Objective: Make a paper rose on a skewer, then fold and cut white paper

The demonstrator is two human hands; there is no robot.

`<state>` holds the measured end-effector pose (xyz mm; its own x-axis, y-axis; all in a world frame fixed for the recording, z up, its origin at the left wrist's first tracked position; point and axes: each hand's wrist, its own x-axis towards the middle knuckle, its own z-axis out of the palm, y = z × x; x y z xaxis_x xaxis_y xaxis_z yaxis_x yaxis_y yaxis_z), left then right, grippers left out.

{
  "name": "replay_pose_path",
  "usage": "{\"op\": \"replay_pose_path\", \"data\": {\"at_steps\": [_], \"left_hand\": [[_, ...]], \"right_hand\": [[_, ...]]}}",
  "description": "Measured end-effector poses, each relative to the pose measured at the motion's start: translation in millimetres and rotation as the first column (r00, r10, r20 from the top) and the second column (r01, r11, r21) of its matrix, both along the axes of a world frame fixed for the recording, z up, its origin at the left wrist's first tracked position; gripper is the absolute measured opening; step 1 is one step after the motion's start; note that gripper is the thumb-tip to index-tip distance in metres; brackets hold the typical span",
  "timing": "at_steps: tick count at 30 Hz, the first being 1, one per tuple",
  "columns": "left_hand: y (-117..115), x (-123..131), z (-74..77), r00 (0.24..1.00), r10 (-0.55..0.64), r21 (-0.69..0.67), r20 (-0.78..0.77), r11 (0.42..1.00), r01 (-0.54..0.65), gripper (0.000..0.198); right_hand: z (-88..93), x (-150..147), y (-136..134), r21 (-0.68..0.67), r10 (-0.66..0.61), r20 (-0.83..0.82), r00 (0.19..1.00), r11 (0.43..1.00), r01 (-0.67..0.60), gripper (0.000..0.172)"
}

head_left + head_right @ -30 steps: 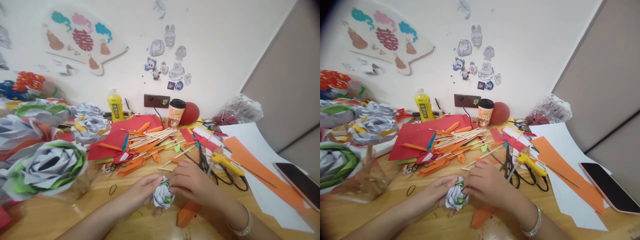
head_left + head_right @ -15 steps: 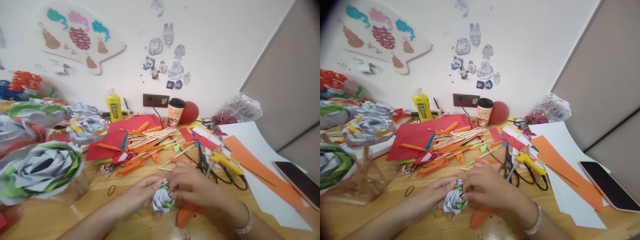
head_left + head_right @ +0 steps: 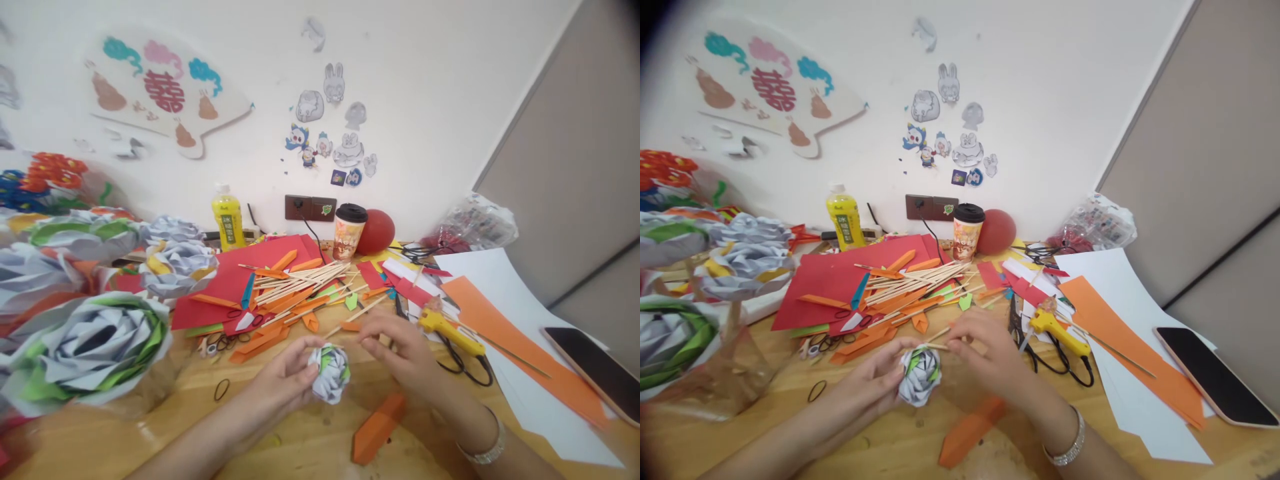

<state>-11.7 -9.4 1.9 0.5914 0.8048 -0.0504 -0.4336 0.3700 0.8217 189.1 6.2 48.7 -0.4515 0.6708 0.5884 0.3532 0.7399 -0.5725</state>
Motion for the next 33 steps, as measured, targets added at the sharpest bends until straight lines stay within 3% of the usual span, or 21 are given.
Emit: {"op": "replay_pose_path", "data": {"at_steps": [7,16,20,22,26,28,33], "left_hand": [[3,-1,3.7,0.997,0.082,0.072,0.001,0.994,-0.082,0.053],[7,3,-1.9,0.992,0.122,0.148,-0.022,0.982,-0.118,0.053],[6,5,-1.0,0.991,0.127,0.136,-0.038,0.983,-0.121,0.049],[6,6,-1.1,0.991,0.128,0.139,-0.043,0.983,-0.121,0.048],[8,5,-3.0,0.986,0.156,0.175,-0.057,0.974,-0.144,0.047],[9,4,-4.6,0.984,0.168,0.185,-0.052,0.97,-0.156,0.047],[10,4,-9.5,0.99,0.14,0.214,0.006,0.967,-0.138,0.046]], "right_hand": [[-7.4,-10,-5,0.146,0.009,0.056,0.998,0.989,-0.017,0.014],[-15.6,-18,-8,0.196,-0.065,0.127,0.99,0.98,0.039,0.011],[-18.1,-17,-9,0.462,-0.174,0.22,0.96,0.885,0.055,0.015],[-18.4,-16,-8,0.51,-0.193,0.255,0.948,0.859,0.038,0.017],[-16.9,-15,-7,0.285,-0.108,0.207,0.972,0.957,0.045,0.013],[-16.9,-15,-6,0.195,-0.077,0.171,0.982,0.98,0.042,0.012],[-18.5,-14,-5,0.182,-0.07,0.169,0.983,0.983,0.039,0.012]]}}
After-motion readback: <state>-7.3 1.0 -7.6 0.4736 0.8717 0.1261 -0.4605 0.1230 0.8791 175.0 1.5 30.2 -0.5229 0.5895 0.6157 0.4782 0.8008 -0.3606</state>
